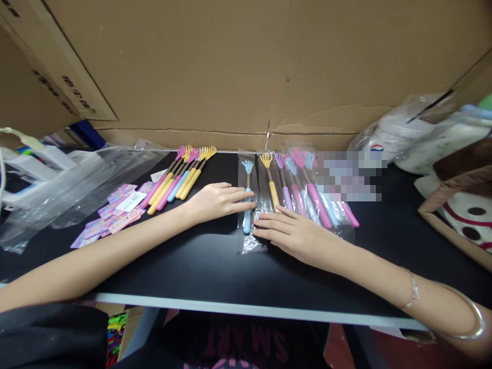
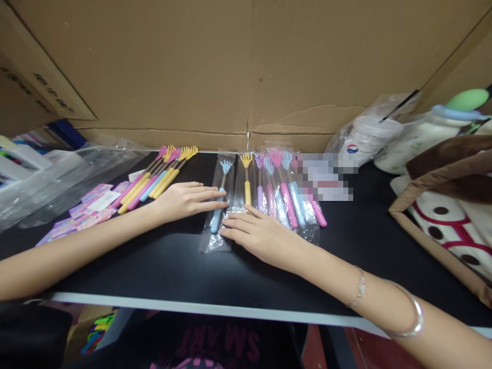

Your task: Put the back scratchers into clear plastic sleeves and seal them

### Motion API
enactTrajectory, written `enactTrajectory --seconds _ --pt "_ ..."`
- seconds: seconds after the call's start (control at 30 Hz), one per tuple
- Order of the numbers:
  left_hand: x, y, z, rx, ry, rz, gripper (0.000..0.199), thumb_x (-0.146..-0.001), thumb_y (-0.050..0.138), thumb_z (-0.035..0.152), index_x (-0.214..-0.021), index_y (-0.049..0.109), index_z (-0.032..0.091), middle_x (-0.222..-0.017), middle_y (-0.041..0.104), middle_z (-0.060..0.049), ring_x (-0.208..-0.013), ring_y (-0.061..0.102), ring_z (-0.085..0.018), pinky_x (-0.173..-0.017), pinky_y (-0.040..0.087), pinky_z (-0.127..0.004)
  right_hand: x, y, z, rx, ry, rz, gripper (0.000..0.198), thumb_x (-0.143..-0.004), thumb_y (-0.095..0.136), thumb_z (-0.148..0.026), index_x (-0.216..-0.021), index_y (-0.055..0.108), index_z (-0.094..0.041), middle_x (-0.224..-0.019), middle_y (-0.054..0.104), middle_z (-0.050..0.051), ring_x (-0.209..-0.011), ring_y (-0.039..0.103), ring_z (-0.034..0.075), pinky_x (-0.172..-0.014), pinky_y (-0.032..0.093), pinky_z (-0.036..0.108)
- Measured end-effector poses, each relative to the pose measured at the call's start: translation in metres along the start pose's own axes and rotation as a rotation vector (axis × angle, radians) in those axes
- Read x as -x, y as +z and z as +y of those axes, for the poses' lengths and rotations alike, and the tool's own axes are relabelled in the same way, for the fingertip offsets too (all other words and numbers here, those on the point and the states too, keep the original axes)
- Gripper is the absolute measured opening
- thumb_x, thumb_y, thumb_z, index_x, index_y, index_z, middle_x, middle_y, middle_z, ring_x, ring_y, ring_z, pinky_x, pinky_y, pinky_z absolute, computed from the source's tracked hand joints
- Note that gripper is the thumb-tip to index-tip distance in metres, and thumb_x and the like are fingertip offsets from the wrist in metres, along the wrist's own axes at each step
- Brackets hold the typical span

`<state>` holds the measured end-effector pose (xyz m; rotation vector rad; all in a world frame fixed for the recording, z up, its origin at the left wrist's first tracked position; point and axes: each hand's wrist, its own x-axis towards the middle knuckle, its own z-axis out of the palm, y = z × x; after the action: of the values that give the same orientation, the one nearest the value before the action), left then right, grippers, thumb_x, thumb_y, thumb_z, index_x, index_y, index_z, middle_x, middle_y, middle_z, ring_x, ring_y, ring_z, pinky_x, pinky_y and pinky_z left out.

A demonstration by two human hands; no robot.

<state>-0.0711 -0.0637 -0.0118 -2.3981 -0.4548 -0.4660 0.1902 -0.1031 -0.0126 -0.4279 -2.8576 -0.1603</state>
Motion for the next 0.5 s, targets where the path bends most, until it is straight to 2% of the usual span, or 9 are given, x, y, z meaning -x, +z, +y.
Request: enactTrajectory --seconds 0.13,0.27,0.37,0.5 --pt "-0.003 0.0 0.001 0.096 -0.096 -0.072 0.026 -0.095 0.047 0.02 -0.114 0.064 0.026 -0.119 0.068 0.0 -0.095 0.069 -0.011 -0.077 0.052 -0.021 0.0 0.001 0.001 -0.04 0.042 -0.004 0.032 -0.096 0.043 -0.013 -0.122 0.059 -0.017 -0.128 0.063 0.007 -0.126 0.052 0.021 -0.108 0.039 0.049" --pt "-0.001 -0.009 0.005 0.127 -0.144 -0.124 0.029 -0.096 0.044 0.025 -0.119 0.062 0.025 -0.125 0.065 -0.002 -0.102 0.067 -0.013 -0.084 0.051 -0.024 -0.002 -0.001 0.0 -0.052 0.055 0.002 0.03 -0.096 0.042 -0.014 -0.121 0.06 -0.015 -0.128 0.063 0.007 -0.125 0.054 0.021 -0.108 0.039 0.049" --pt "0.001 -0.02 0.013 0.109 -0.099 -0.09 0.026 -0.097 0.044 0.029 -0.116 0.062 0.023 -0.122 0.066 -0.001 -0.107 0.065 -0.015 -0.085 0.049 -0.027 -0.003 -0.003 0.0 -0.045 0.052 0.017 0.03 -0.095 0.044 -0.015 -0.122 0.059 -0.015 -0.127 0.064 0.006 -0.123 0.055 0.021 -0.108 0.039 0.048" --pt "0.0 -0.032 0.026 0.072 -0.023 0.027 0.019 -0.095 0.05 0.035 -0.098 0.064 0.023 -0.105 0.072 0.003 -0.095 0.067 -0.013 -0.082 0.047 -0.026 -0.003 -0.003 0.0 -0.027 0.054 0.028 0.032 -0.094 0.046 -0.014 -0.123 0.058 -0.015 -0.124 0.066 0.007 -0.12 0.057 0.02 -0.107 0.041 0.046"
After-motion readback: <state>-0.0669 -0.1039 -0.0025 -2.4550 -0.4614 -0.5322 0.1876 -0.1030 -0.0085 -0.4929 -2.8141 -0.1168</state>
